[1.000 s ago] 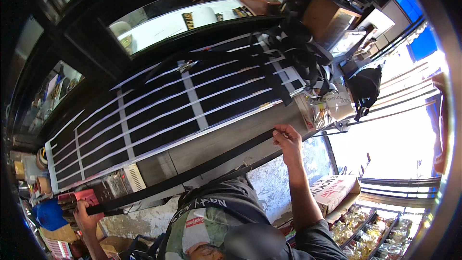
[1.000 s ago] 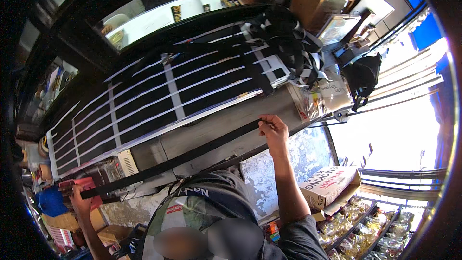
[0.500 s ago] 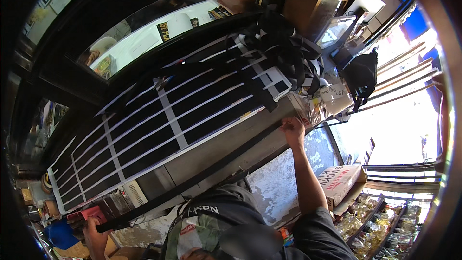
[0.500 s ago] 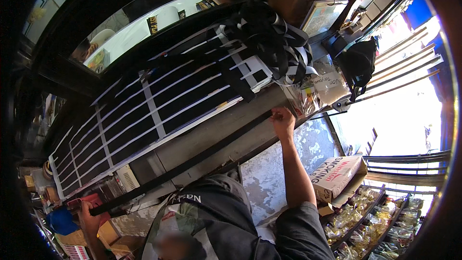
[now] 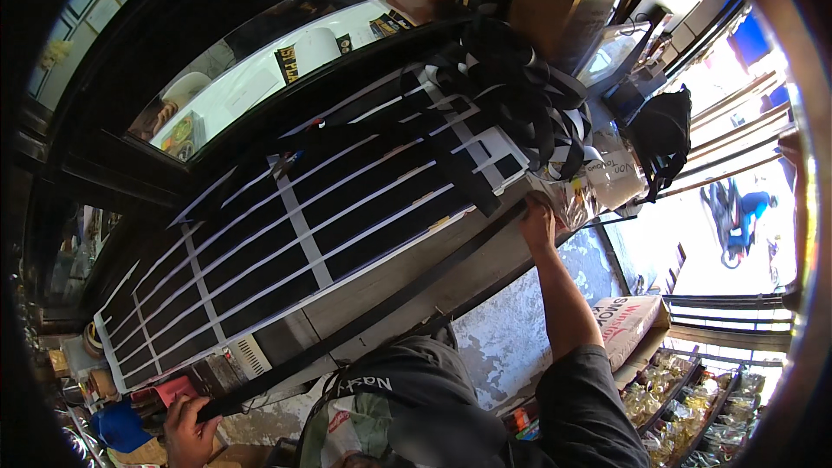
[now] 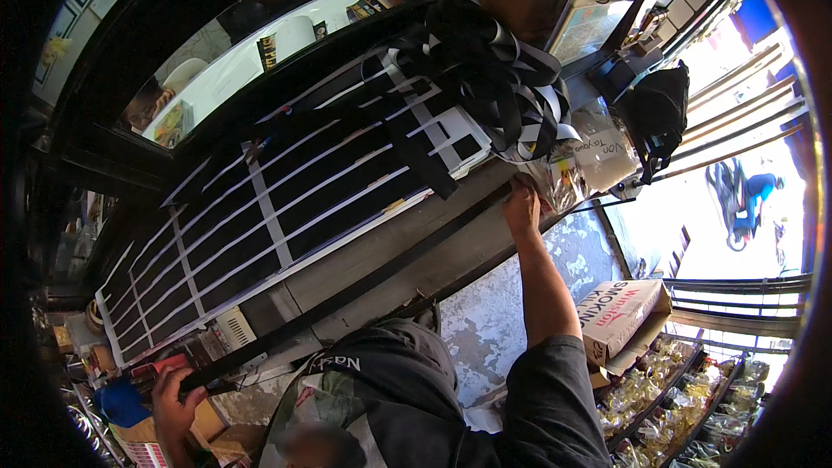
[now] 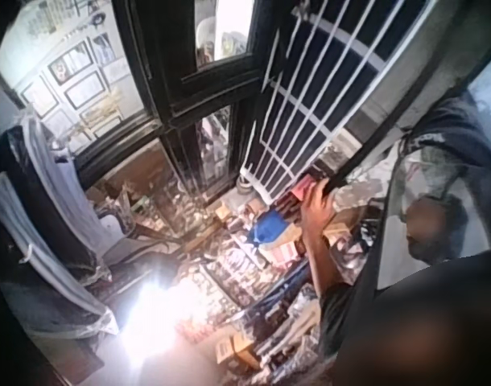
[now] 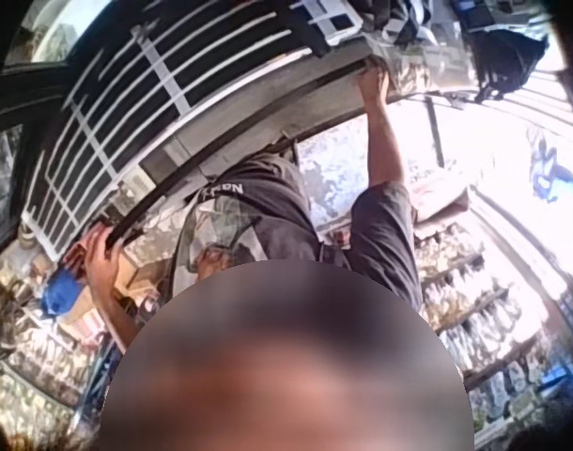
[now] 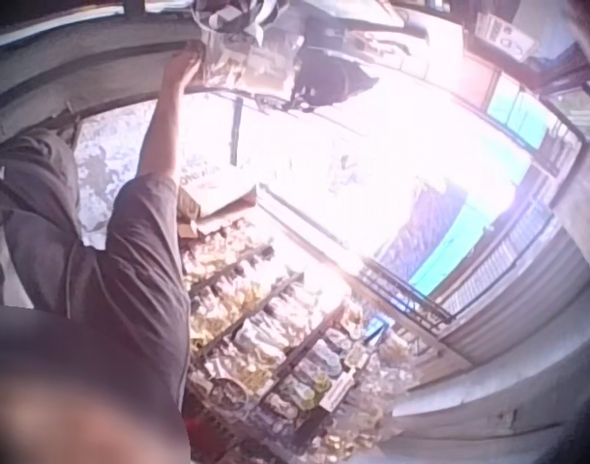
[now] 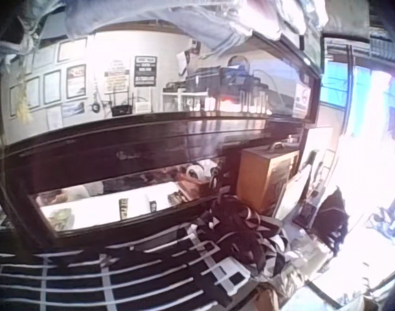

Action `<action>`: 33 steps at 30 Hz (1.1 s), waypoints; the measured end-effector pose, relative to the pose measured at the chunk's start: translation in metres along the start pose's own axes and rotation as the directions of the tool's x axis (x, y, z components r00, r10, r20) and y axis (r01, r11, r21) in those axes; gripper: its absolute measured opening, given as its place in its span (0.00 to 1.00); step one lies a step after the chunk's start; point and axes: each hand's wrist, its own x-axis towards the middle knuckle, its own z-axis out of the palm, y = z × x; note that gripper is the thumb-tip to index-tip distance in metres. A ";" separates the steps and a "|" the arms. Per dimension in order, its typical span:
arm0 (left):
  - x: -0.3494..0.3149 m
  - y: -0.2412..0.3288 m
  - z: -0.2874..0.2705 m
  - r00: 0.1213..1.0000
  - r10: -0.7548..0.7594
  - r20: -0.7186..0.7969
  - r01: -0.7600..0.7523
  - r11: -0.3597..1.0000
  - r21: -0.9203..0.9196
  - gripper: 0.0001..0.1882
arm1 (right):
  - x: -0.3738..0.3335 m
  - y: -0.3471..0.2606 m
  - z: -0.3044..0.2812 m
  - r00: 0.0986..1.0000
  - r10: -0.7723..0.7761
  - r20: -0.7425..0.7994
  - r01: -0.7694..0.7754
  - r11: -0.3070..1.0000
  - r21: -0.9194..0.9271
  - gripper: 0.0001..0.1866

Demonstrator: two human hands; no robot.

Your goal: The person repeatedly wraps and secures black straps around a large rectangular solar panel resting on a counter. They adjust the strap positions and tighten them by hand, working methodically along the panel's length.

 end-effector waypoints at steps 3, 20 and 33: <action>0.004 0.007 -0.002 0.995 0.053 -0.083 -0.052 0.999 0.015 0.21 | -0.010 -0.006 0.000 0.994 0.073 0.076 -0.064 0.991 -0.122 0.30; 0.002 -0.025 0.007 0.992 0.028 -0.120 -0.031 0.999 -0.023 0.21 | -0.019 -0.027 -0.010 0.969 0.164 0.186 -0.091 0.933 -0.349 0.36; -0.018 -0.087 -0.009 0.989 -0.132 -0.061 0.129 0.990 -0.057 0.31 | 0.016 0.064 0.034 0.732 0.133 0.668 0.231 0.874 -0.427 0.24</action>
